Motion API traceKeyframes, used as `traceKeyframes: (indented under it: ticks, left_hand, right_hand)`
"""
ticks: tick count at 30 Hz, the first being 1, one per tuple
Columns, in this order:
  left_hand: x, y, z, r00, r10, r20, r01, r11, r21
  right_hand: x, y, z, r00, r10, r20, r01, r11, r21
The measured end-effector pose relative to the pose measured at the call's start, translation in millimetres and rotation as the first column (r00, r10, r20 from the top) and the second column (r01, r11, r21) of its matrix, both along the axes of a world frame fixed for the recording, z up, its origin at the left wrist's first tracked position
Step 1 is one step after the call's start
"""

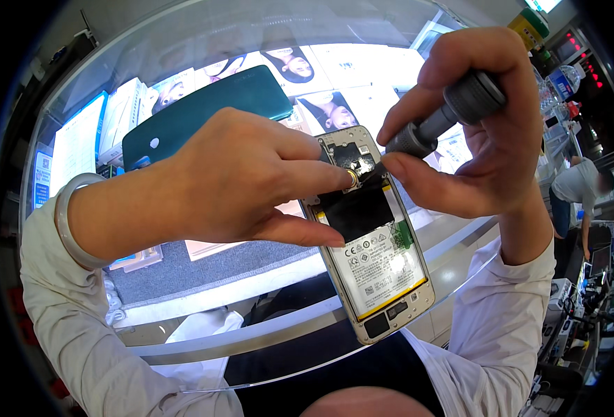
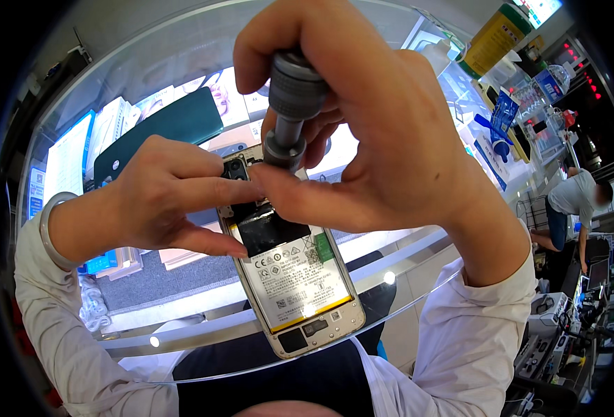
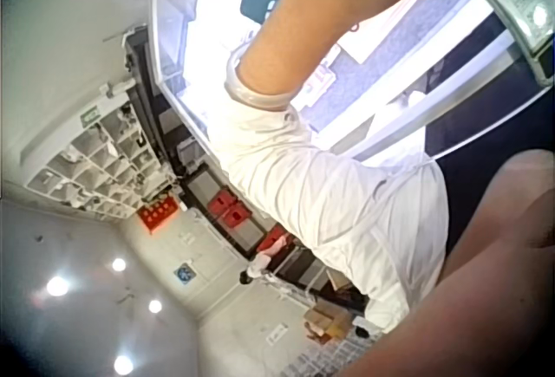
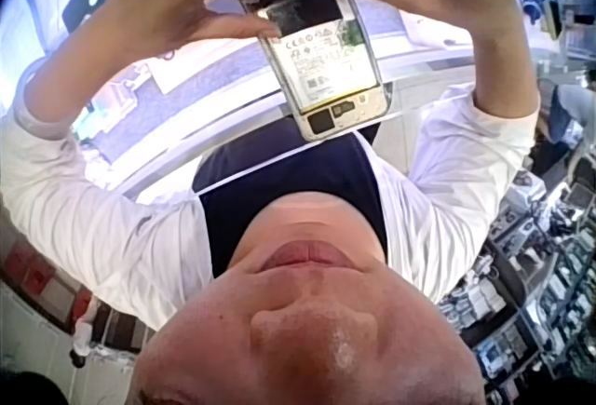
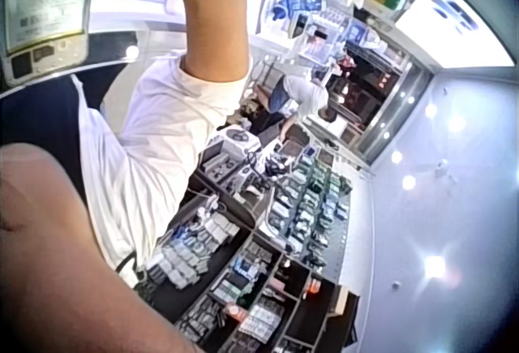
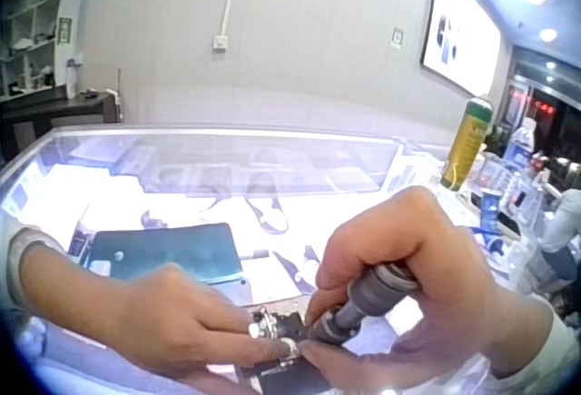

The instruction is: The person tightens screws on an open smartphone using a screwdriver, fits the internal components, and attaches the blue back cover onto the phone case, checking its fit.

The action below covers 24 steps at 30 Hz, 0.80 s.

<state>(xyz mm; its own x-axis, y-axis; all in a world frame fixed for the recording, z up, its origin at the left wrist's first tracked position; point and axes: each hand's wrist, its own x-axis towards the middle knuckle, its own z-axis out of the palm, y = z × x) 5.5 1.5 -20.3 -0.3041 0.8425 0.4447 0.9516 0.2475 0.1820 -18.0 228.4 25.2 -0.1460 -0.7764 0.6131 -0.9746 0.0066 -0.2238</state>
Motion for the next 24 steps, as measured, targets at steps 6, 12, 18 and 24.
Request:
traceKeyframes:
  ticks: [6, 12, 18, 24]
  left_hand:
    - [0.8, 0.0, -1.8, 0.999, 0.001, -0.035, 0.0, 1.0, 0.022]
    - [-1.7, 1.3, -3.3, 0.998, -0.015, -0.057, 0.016, 1.0, 0.014]
    - [1.4, 1.3, 0.2, 0.999, -0.006, -0.04, 0.006, 1.0, -0.007]
    - [1.1, 0.4, -0.5, 0.995, 0.043, 0.089, -0.04, 0.998, -0.04]
  right_hand:
    - [0.1, -1.7, -0.3, 1.0, 0.014, 0.022, -0.015, 1.0, 0.016]
    - [0.4, 1.0, -1.2, 0.999, -0.016, 0.052, 0.013, 0.998, 0.057]
    - [12.8, 2.3, 10.2, 0.978, -0.18, -0.108, 0.194, 0.971, 0.137]
    - [11.3, -0.6, -1.1, 0.974, -0.083, 0.212, 0.07, 0.995, 0.064]
